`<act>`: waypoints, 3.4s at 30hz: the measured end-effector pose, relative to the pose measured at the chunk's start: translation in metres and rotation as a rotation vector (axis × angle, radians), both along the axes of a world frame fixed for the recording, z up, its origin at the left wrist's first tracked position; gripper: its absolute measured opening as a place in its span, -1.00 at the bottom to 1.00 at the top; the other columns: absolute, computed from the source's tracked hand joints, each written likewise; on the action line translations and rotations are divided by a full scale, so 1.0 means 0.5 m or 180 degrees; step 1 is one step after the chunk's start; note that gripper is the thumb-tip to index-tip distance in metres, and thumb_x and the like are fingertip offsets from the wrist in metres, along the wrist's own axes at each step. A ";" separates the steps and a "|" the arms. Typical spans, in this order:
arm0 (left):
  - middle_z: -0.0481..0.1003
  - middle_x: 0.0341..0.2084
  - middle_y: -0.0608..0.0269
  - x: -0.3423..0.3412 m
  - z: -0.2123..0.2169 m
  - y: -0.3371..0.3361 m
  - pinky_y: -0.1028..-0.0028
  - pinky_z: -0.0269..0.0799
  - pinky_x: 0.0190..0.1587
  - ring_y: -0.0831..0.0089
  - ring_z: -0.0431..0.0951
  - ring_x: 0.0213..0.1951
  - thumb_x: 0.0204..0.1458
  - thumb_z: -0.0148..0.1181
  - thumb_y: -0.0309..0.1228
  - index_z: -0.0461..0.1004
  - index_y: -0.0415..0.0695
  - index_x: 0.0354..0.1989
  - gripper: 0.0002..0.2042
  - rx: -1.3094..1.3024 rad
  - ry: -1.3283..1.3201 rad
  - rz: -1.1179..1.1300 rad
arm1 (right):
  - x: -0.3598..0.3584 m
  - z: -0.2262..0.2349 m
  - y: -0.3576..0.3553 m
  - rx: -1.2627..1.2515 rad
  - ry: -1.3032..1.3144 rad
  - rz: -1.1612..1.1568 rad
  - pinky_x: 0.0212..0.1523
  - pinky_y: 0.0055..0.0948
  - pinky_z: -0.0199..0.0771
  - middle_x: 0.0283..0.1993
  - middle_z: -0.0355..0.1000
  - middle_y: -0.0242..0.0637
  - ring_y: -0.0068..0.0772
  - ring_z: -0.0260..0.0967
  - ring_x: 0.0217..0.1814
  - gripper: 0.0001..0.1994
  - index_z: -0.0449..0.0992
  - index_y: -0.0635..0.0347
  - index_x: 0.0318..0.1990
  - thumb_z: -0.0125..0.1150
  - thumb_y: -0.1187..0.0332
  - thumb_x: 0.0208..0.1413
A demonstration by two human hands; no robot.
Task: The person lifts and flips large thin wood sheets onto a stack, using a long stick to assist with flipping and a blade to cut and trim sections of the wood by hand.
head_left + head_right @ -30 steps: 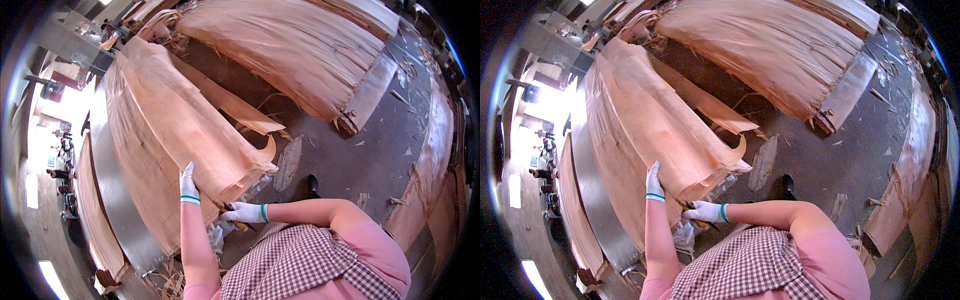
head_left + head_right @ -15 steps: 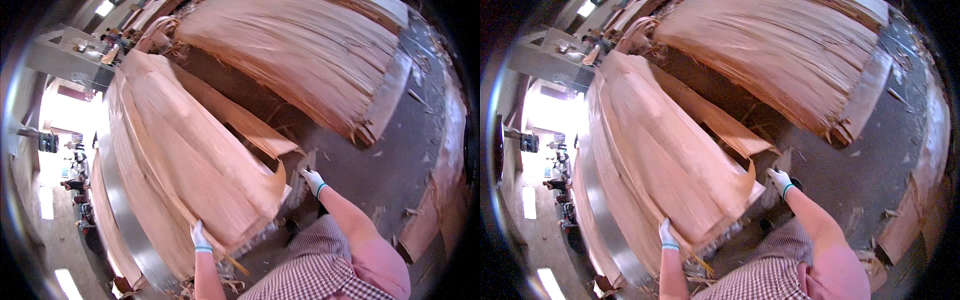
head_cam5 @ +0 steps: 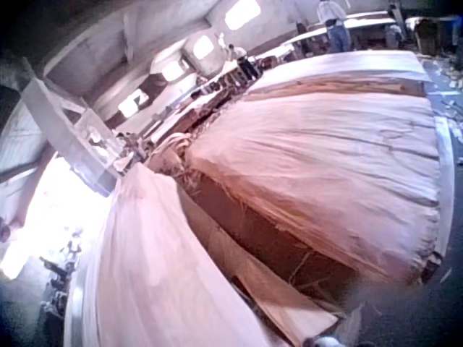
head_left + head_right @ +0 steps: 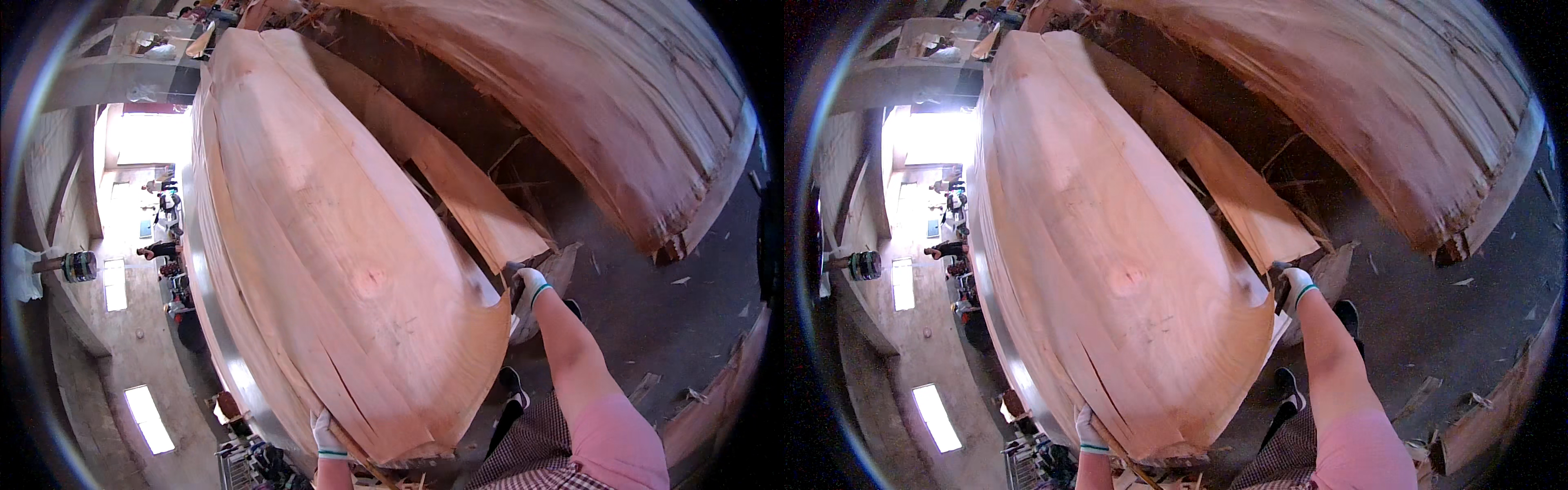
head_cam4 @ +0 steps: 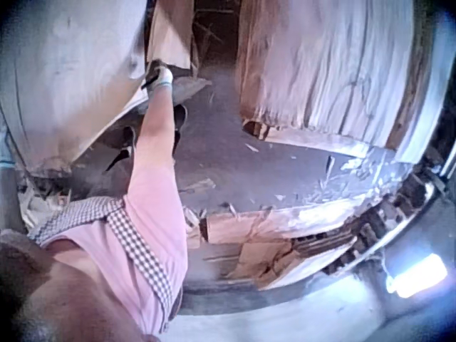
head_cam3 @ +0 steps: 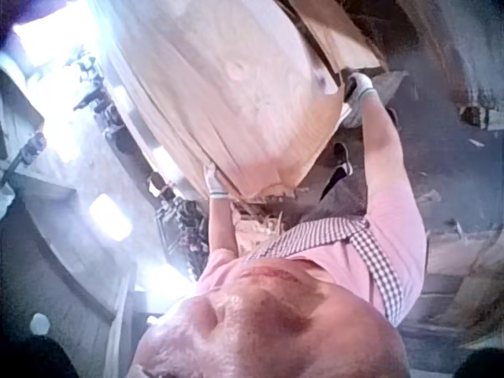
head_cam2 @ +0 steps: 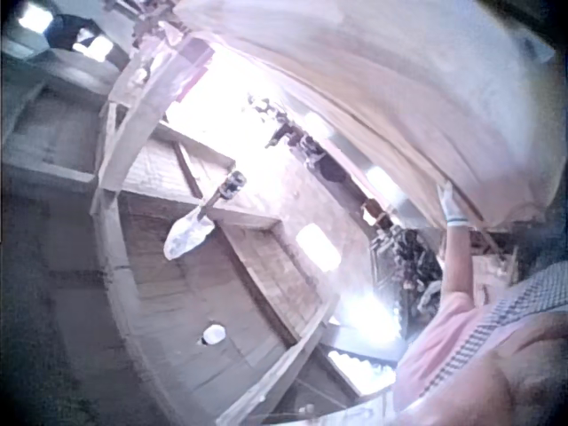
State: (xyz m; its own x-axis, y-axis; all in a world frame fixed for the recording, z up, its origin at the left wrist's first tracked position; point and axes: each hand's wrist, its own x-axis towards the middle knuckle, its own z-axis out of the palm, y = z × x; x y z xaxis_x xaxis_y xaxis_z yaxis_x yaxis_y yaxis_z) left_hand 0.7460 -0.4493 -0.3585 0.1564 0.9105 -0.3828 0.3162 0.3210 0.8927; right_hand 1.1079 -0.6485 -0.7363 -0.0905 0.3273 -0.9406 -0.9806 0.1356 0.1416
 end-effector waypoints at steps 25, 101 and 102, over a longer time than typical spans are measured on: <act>0.47 -0.20 0.19 -0.025 -0.014 0.013 0.39 0.46 -0.11 0.31 0.51 -0.20 0.00 0.05 -0.52 0.33 -0.25 0.03 -0.64 -0.0080 -0.0292 -0.0082 | 0.129 0.738 -0.100 0.1954 -0.3076 -0.1217 0.20 -0.38 0.26 0.07 0.38 -0.19 -0.35 0.34 0.07 -0.54 0.32 0.33 0.16 -0.11 0.63 0.03; 0.50 -0.41 -0.22 0.456 0.463 -0.437 0.09 0.43 -0.25 -0.11 0.52 -0.30 -0.18 0.01 -0.57 0.39 -0.25 -0.16 -0.68 0.3523 0.1561 -0.0984 | 0.218 1.186 -0.412 0.3300 -0.4508 -0.0349 0.15 -0.48 0.25 0.08 0.39 -0.31 -0.52 0.32 0.07 -0.57 0.34 0.29 0.16 -0.06 0.54 0.07; 0.50 -0.41 -0.23 0.481 0.473 -0.462 0.08 0.43 -0.26 -0.12 0.52 -0.31 -0.17 0.01 -0.57 0.39 -0.25 -0.16 -0.69 0.3498 0.1597 -0.0998 | 0.247 1.196 -0.434 0.3302 -0.4523 -0.0376 0.15 -0.45 0.26 0.08 0.38 -0.29 -0.49 0.33 0.06 -0.56 0.33 0.31 0.16 -0.07 0.56 0.07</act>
